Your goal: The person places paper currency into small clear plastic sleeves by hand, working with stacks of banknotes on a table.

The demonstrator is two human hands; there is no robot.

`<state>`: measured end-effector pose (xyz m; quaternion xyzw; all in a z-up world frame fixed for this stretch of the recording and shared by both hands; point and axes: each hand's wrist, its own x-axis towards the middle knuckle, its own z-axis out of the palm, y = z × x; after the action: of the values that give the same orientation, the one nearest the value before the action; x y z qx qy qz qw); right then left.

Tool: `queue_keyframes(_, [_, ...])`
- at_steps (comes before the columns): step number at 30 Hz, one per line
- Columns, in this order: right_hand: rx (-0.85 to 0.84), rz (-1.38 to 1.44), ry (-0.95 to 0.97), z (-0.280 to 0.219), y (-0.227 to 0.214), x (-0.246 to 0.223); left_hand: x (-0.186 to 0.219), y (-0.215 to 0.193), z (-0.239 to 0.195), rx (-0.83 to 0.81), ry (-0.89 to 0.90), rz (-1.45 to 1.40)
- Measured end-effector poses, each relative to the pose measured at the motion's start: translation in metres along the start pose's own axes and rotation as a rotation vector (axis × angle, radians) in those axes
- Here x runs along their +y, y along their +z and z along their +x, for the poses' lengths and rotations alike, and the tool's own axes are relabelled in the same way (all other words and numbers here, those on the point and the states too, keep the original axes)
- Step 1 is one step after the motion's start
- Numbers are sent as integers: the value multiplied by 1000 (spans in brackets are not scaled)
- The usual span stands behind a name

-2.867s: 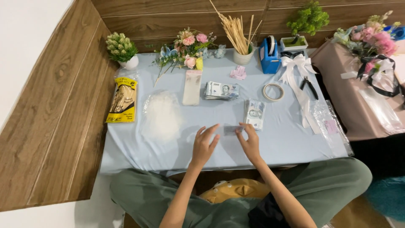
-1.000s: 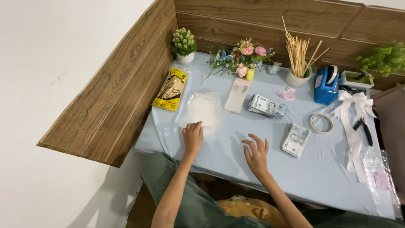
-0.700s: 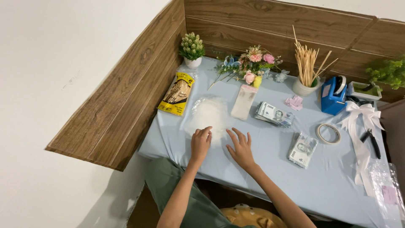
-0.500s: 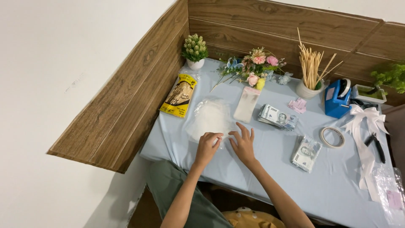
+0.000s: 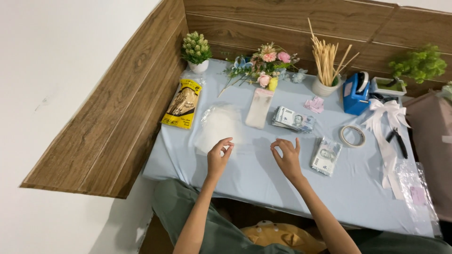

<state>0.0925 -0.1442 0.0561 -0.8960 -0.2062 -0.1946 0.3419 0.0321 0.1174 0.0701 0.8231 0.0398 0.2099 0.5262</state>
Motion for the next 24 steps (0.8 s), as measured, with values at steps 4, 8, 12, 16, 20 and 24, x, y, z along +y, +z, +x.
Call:
queue_keyframes(4, [119, -66, -35, -7, -17, 12, 1, 25, -3, -51, -40, -162])
queue_keyframes(8, [201, -94, -19, -21, -33, 24, 6, 42, -11, -103, -93, -244])
queue_keyframes(12, [180, -44, 165, -37, -42, 30, 11, 48, -21, -181, -202, -313])
queue_keyframes(16, [152, -49, 259, -42, -46, 35, 11, 54, -27, -239, -253, -342])
queue_keyframes(20, [28, 186, 445, -44, -48, 45, 3, 53, -26, -236, -299, -339])
queue_keyframes(24, [-178, 267, 585, -42, -57, 50, -30, 65, -28, -251, -320, -231])
